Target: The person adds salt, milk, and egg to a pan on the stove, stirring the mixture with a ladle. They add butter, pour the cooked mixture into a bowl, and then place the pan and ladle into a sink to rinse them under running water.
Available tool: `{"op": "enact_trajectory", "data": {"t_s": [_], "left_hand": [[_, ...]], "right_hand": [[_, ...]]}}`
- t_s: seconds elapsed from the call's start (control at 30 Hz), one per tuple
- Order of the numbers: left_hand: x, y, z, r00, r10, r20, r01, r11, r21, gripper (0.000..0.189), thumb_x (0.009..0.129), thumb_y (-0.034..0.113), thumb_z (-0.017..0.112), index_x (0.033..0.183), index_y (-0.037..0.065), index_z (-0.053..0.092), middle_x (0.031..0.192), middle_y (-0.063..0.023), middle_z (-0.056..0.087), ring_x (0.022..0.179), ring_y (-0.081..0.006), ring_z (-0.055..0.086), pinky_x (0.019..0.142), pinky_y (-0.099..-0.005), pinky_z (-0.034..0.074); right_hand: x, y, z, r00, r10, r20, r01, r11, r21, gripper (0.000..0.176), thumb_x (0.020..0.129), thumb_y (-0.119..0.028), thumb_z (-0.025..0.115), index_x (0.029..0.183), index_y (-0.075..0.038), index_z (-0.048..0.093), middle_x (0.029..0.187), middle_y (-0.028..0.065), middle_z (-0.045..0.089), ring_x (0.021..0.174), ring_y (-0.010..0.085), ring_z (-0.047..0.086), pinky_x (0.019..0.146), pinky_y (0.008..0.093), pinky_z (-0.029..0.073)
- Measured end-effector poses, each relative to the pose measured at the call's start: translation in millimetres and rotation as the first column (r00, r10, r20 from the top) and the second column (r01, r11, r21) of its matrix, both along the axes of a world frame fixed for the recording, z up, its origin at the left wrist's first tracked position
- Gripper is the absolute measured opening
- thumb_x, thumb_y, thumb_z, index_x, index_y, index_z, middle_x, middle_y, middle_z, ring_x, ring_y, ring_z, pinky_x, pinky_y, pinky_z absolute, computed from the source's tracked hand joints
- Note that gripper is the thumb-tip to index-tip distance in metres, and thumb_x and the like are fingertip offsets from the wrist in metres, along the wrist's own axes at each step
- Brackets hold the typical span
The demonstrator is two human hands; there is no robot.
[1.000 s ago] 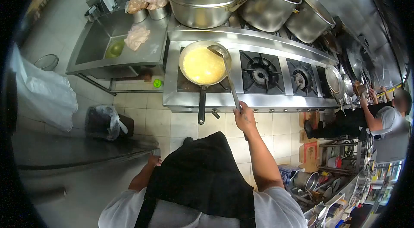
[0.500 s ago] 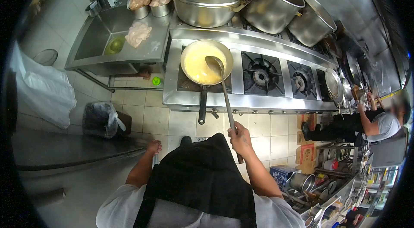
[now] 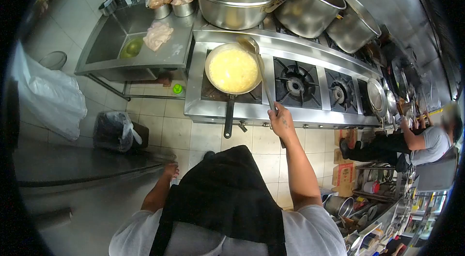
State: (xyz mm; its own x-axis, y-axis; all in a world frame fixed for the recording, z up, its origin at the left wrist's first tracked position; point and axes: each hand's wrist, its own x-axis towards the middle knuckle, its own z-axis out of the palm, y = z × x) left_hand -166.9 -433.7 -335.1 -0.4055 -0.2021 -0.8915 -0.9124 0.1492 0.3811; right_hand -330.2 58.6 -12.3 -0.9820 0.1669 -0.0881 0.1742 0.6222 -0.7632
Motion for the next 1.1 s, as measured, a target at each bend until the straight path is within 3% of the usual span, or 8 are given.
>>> {"op": "enact_trajectory", "data": {"t_s": [0.13,0.23,0.47,0.53,0.67,0.8,0.9,1.1], "left_hand": [[2.3,10.5,16.9,0.999,0.035,-0.009,-0.035,0.999,-0.026,0.015,0.084,0.022,0.058,0.094,0.01,0.056,0.075,-0.007,0.062,0.054,-0.0196,0.059,0.046,-0.0371,0.044],[0.2,14.1,21.3,0.999,0.05,-0.02,-0.05,0.999,-0.015,0.015,0.084,0.021,0.058,0.093,0.009,0.057,0.076,-0.0072,0.062,0.055,-0.0199,0.059,0.046,-0.0369,0.044],[-12.0,21.2,11.0,0.996,0.057,-0.07,-0.053,0.997,0.047,0.024,0.086,0.029,0.063,0.097,0.007,0.062,0.077,-0.006,0.063,0.057,-0.0162,0.059,0.046,-0.033,0.044],[-41.7,49.3,46.5,0.962,-0.077,-0.262,0.102,0.992,0.081,0.033,0.085,0.036,0.067,0.097,0.006,0.064,0.078,-0.0044,0.063,0.058,-0.0125,0.058,0.047,-0.0286,0.044],[-94.6,112.2,105.6,0.886,-0.062,-0.459,0.227,0.922,0.312,0.038,0.085,0.039,0.068,0.102,0.006,0.063,0.082,-0.0011,0.064,0.062,-0.0095,0.057,0.053,-0.0238,0.045],[-131.0,171.7,153.2,0.838,-0.141,-0.527,0.411,0.799,0.44,0.043,0.088,0.041,0.064,0.112,0.006,0.061,0.091,-0.0025,0.064,0.072,-0.009,0.058,0.06,-0.0229,0.047],[-149.6,202.7,171.3,0.845,-0.151,-0.513,0.445,0.73,0.518,0.039,0.089,0.037,0.063,0.109,0.004,0.059,0.09,-0.0053,0.064,0.073,-0.012,0.061,0.062,-0.0255,0.051],[-157.0,223.6,172.5,0.824,-0.12,-0.553,0.451,0.729,0.514,0.03,0.088,0.031,0.067,0.102,0.004,0.061,0.085,-0.0026,0.063,0.07,-0.0113,0.062,0.059,-0.0242,0.052]], "right_hand": [[-3.9,1.9,3.4,0.999,0.044,-0.013,-0.043,0.994,0.105,0.038,0.086,-0.013,0.06,0.117,0.007,0.055,0.085,0.0261,0.065,0.079,0.0377,0.065,0.073,0.04,0.049],[-5.5,7.4,-15.1,0.998,0.043,0.045,-0.047,0.995,0.09,0.036,0.086,-0.013,0.06,0.117,0.006,0.056,0.093,0.0285,0.064,0.088,0.0429,0.063,0.077,0.0422,0.049],[-1.2,1.2,-24.3,0.996,0.084,-0.018,-0.078,0.974,0.215,0.035,0.087,-0.013,0.057,0.116,0.006,0.055,0.093,0.0299,0.063,0.091,0.0454,0.061,0.079,0.0456,0.049],[0.4,-6.1,-20.1,0.99,0.138,-0.019,-0.127,0.95,0.285,0.032,0.089,-0.015,0.054,0.114,0.006,0.054,0.089,0.0297,0.063,0.088,0.0467,0.061,0.077,0.0491,0.048],[0.7,-16.4,-20.5,0.973,0.167,0.158,-0.217,0.895,0.389,0.028,0.092,-0.018,0.05,0.109,0.005,0.053,0.083,0.0293,0.063,0.083,0.047,0.061,0.074,0.0514,0.048],[16.0,-20.1,-10.7,0.957,0.238,0.165,-0.286,0.873,0.394,0.026,0.094,-0.02,0.048,0.102,0.004,0.053,0.077,0.0289,0.062,0.078,0.0468,0.061,0.07,0.0532,0.047],[26.6,-23.0,-1.1,0.944,0.268,0.193,-0.325,0.86,0.393,0.026,0.094,-0.02,0.047,0.099,0.005,0.053,0.076,0.0293,0.061,0.078,0.0472,0.06,0.069,0.0532,0.046],[39.9,-24.6,22.1,0.924,0.303,0.232,-0.369,0.866,0.337,0.026,0.094,-0.018,0.046,0.1,0.007,0.053,0.078,0.0308,0.06,0.081,0.0478,0.059,0.069,0.0516,0.045]]}}
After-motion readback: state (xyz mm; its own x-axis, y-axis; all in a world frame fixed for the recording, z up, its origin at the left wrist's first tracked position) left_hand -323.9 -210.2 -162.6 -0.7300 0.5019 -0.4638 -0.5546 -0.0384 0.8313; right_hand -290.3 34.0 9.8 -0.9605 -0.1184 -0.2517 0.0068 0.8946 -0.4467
